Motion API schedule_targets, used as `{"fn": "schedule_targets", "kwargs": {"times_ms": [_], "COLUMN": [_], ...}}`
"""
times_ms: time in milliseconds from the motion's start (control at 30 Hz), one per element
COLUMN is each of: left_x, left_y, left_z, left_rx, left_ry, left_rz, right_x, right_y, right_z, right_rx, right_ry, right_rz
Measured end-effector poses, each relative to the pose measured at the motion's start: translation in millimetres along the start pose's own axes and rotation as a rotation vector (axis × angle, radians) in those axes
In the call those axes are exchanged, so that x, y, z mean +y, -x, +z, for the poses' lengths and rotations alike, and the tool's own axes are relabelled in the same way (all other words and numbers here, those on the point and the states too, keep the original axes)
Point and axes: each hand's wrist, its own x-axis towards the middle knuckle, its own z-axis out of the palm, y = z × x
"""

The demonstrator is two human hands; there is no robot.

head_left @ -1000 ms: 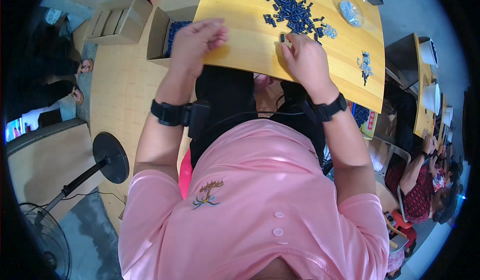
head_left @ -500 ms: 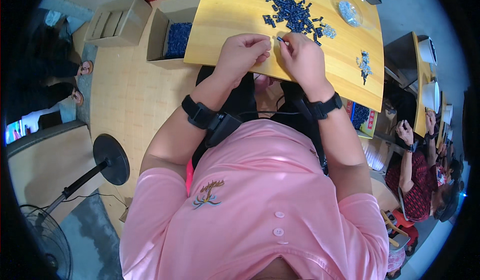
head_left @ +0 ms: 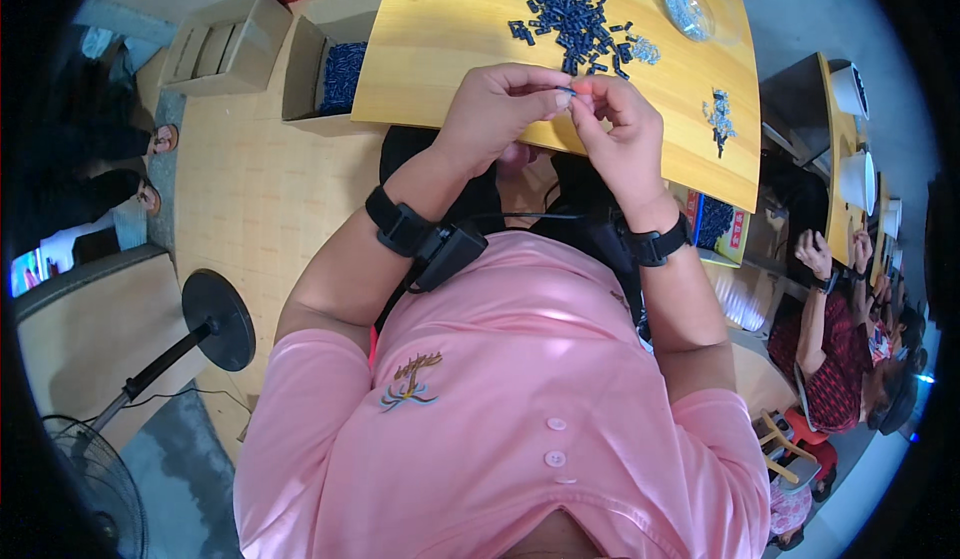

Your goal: Assembling small black and silver plastic or rubber components at a workstation.

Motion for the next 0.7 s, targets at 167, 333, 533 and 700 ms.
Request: {"fn": "schedule_targets", "kwargs": {"times_ms": [167, 333, 533, 700], "left_x": [-2.5, -3.3, -2.4, 2.5], "left_y": [0.2, 1.5, 1.0, 3.4], "left_z": [4.0, 5.0, 1.4, 5.6], "left_rx": [0.001, -0.044, -0.062, -0.046], "left_ry": [0.001, 0.059, -0.027, 0.001], "left_rz": [0.039, 0.174, 0.146, 0.087], "right_x": [6.6, 1.9, 4.6, -6.6], "right_y": [5.7, 5.1, 4.7, -1.4], "right_z": [3.5, 2.2, -0.6, -9.1], "right_rx": [-0.041, -0.084, -0.061, -0.115], "right_ry": [-0.319, -0.476, -0.224, -0.061], "right_rz": [0.153, 0.224, 0.058, -0.043]}}
